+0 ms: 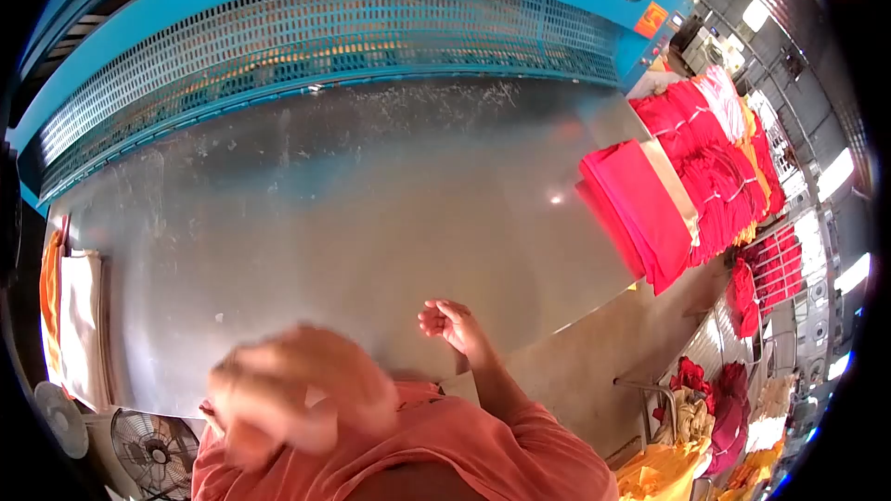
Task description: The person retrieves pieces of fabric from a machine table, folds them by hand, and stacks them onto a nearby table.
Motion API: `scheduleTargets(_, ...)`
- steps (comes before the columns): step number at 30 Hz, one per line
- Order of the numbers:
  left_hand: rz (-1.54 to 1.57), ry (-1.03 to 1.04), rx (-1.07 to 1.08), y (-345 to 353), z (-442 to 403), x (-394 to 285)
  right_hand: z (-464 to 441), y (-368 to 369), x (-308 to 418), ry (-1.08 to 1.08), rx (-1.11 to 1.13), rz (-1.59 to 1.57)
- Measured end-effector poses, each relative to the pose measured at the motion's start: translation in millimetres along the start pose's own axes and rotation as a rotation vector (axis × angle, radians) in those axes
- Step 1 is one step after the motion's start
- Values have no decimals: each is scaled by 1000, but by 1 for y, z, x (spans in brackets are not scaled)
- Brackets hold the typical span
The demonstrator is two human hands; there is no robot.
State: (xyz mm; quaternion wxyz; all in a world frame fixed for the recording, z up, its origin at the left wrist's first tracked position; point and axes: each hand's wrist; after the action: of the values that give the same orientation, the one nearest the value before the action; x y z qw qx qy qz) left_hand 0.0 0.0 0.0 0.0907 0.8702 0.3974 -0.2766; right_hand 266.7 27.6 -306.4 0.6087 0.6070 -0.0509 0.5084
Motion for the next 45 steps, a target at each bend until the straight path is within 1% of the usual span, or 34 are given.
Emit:
scheduleTargets(1,-26,-7,14,-4,1,-1,-4,1,-3,-14,-17,-2)
scheduleTargets(2,-373,-272,-33,-15,22,2,-9,0,-8,-24,-32,-8)
scheduleTargets(3,-331,-386,-215,-26,55,15,36,3,22,47,-154,116)
scheduleTargets(4,-251,-642,-327,-45,83,31,28,6,16,41,-167,135)
scheduleTargets(5,18,-680,-568,-65,119,57,18,11,7,33,-182,147)
scheduleTargets(6,-8,-810,-709,-94,146,71,3,21,-2,6,-184,160)
scheduleTargets(8,-321,-858,-703,-137,222,126,0,22,-3,20,-213,158)
scheduleTargets(11,-654,-971,-619,-192,256,159,-4,17,-6,32,-272,190)
scheduleTargets(13,-749,-1051,-658,-230,260,180,-4,20,-6,43,-318,216)
scheduleTargets(15,-1194,-947,-491,-279,271,210,-6,27,-5,72,-365,224)
scheduleTargets(17,-1435,-1065,-355,-311,239,209,-7,29,-2,84,-394,218)
scheduleTargets(19,-1749,-964,-302,-345,228,230,-7,29,-2,78,-396,196)
scheduleTargets(20,-1757,-996,-297,-360,233,247,-7,29,-1,89,-395,224)
scheduleTargets(21,-1571,-1221,-299,-372,234,261,-7,28,-1,89,-398,220)
scheduleTargets(23,-1342,-1271,-153,-389,240,280,-6,27,-3,103,-399,203)
scheduleTargets(25,-1298,-1112,-148,-356,239,280,-8,32,3,127,-408,202)
scheduleTargets(27,-1339,-1201,-44,-299,266,264,-6,30,5,137,-363,158)
scheduleTargets(28,-1438,-814,-99,-267,306,257,-2,29,6,154,-345,139)
scheduleTargets(29,-1313,-997,-75,-232,317,226,-4,28,7,166,-317,121)
scheduleTargets(30,-1236,-1086,19,-201,324,191,-8,31,10,127,-332,105)
scheduleTargets(31,-1133,-958,84,-175,328,149,-11,37,15,96,-349,93)
scheduleTargets(32,-1236,-905,61,-155,333,112,-13,38,24,67,-363,81)
scheduleTargets(33,-1298,-839,-95,-147,351,87,-15,20,29,-24,-386,63)
scheduleTargets(34,-1358,-925,-186,-151,375,54,-15,-2,33,-107,-411,42)
scheduleTargets(35,-1408,-1016,-276,-154,399,21,-17,-16,45,-163,-498,29)
scheduleTargets(36,-1368,-965,-438,-170,447,-9,-21,-30,59,-215,-577,19)
scheduleTargets(37,-1415,-998,-434,-190,507,-44,-24,-48,72,-270,-580,25)
scheduleTargets(38,-1531,-1150,-390,-189,501,-80,-25,-68,82,-316,-580,34)
scheduleTargets(39,-1634,-1277,-490,-183,502,-105,-30,-92,91,-384,-512,63)
scheduleTargets(40,-1423,-1301,-759,-187,510,-118,-35,-91,103,-476,-515,91)
scheduleTargets(41,-1433,-1396,-737,-179,523,-132,-40,-96,117,-378,-548,17)
scheduleTargets(42,-1441,-1211,-724,-174,539,-128,-47,-97,123,-353,-526,78)
scheduleTargets(43,-1210,-1137,-943,-162,559,-123,-53,-99,129,-329,-499,148)
scheduleTargets(45,-1161,-1431,-1090,-152,575,-109,-62,-127,123,-443,-453,342)
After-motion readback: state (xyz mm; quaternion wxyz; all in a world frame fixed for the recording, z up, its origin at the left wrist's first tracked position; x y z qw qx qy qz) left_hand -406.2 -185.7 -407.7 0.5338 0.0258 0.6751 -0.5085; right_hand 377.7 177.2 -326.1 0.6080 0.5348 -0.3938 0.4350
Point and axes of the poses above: each hand's wrist, its own z-axis away from the middle knuckle, its own y-axis out of the palm, x = y × z, and after that the axes turned 12 degrees about x, right-handed
